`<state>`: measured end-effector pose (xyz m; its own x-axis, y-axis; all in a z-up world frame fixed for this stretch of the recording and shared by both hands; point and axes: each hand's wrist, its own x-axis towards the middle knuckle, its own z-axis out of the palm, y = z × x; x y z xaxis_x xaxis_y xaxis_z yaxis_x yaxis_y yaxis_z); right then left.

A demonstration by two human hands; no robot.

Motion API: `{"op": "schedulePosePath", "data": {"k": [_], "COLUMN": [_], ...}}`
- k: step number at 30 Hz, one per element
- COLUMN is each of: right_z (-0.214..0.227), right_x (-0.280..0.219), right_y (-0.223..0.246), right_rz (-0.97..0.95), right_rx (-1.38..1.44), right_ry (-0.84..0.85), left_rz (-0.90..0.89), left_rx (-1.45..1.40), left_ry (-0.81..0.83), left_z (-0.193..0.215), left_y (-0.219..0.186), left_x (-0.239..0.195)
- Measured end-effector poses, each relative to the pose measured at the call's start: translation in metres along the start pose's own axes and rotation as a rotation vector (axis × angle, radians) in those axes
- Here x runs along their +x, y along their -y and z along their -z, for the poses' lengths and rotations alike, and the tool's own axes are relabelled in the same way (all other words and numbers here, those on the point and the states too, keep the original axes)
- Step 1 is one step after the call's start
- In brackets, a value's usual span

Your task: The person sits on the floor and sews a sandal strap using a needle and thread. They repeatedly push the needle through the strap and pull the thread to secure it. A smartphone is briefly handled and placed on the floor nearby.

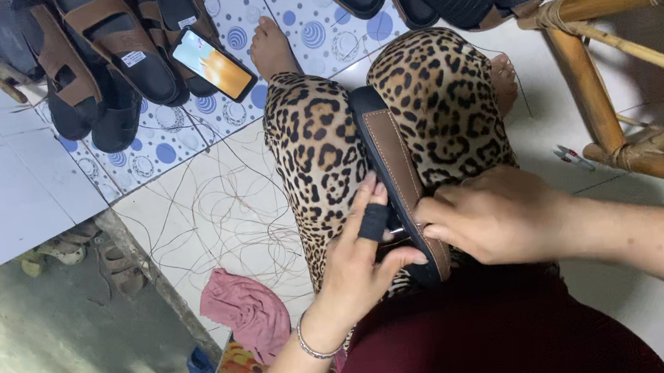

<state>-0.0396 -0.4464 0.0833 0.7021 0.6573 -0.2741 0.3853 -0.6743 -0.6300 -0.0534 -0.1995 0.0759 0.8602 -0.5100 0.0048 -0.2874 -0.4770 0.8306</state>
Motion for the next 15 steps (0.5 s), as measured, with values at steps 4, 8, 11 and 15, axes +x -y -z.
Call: {"op": "schedulePosePath", "data": {"k": [4,8,11,15], "right_z": [-0.019,-0.029,-0.026,-0.021], "right_x": [-0.008,-0.013,-0.014,-0.017], "right_y": [-0.014,-0.02,-0.016,-0.014], "right_rz": [-0.033,0.036,0.14,0.176], "right_rx": [0.219,0.227,0.114,-0.077], "right_ry": [-0.018,-0.183,-0.331,-0.403], "left_rz": [0.198,0.298,0.443,0.488], "left_rx": [-0.205,-1.53,-1.125,-0.359], "left_ry": [-0.058,0.095,0.062,0.06], "left_z": [0.008,0.021,0.02,0.003], "left_y": [0.003,0.007,-0.001,-0.005], "left_x": [-0.02,-0.025,-0.013,-0.018]}}
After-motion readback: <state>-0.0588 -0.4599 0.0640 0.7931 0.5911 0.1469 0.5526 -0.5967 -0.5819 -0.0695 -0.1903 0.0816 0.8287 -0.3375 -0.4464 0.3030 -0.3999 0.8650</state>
